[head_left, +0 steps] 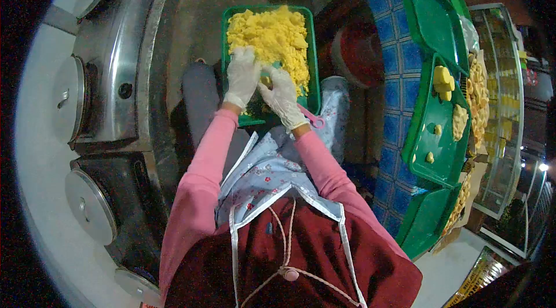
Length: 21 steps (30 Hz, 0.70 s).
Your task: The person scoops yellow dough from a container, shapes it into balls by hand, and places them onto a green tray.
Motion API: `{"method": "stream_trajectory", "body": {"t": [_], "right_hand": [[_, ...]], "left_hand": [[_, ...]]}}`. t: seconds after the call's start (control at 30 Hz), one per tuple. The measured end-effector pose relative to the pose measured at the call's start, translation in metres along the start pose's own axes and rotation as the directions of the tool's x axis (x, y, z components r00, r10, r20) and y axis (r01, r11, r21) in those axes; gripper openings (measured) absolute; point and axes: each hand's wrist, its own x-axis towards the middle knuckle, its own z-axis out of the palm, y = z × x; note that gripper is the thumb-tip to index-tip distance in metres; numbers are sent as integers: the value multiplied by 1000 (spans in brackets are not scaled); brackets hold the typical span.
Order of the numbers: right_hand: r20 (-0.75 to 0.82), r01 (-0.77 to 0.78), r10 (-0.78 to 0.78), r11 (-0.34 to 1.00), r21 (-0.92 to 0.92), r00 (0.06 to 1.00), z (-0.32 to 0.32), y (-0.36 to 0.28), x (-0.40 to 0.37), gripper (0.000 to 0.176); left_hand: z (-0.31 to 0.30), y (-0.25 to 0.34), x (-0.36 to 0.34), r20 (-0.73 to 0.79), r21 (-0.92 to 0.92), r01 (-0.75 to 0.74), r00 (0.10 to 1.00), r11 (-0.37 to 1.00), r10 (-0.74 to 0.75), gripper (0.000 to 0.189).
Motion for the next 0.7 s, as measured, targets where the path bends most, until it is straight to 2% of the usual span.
{"method": "stream_trajectory", "body": {"t": [0.03,0.1,0.13,0.23,0.27,0.3,0.37,0.43,0.47,0.5,0.57,0.6,0.63,0.7], "right_hand": [[-34,-38,39,999,22,999,-8,-2,-4,40],[-5,-226,232,951,209,973,-25,-6,-13,43],[16,-312,323,901,301,946,-34,-12,-15,45],[85,-414,411,845,338,908,-80,-30,-19,49],[92,-415,422,786,459,902,-92,-36,-23,51],[69,-370,408,727,579,910,-111,-51,-25,50],[95,-360,390,692,626,916,-142,-61,-36,49],[67,-326,393,644,692,917,-184,-77,-46,50],[95,-348,403,621,702,910,-200,-81,-49,52],[83,-329,374,665,670,924,-214,-91,-48,53],[84,-279,289,745,606,954,-233,-109,-40,56],[179,-283,219,747,602,959,-218,-104,-38,57],[251,-325,215,749,577,944,-198,-109,-31,56],[343,-386,199,652,653,918,-154,-99,-15,56]], "left_hand": [[3,0,1,20,35,-8,1000,999,8,36],[9,2,2,67,100,-33,997,994,26,25],[16,-5,0,-121,131,-204,968,970,220,17],[24,-14,6,226,218,-155,969,964,104,12],[38,-29,2,59,165,-299,954,940,293,11],[54,-42,-2,-127,126,-441,881,889,455,10],[49,-28,-5,147,8,-356,925,935,351,8],[38,-10,-11,229,-17,-334,916,943,328,9],[36,-9,-9,327,4,-271,910,963,254,12],[36,-7,-10,419,45,-200,893,979,163,16],[51,-18,-23,297,20,-255,925,967,238,23],[56,-22,-30,237,18,-279,934,960,267,26],[58,-24,-29,282,-39,-230,931,972,232,25],[58,-28,-26,362,-137,-109,920,985,152,23]]}}
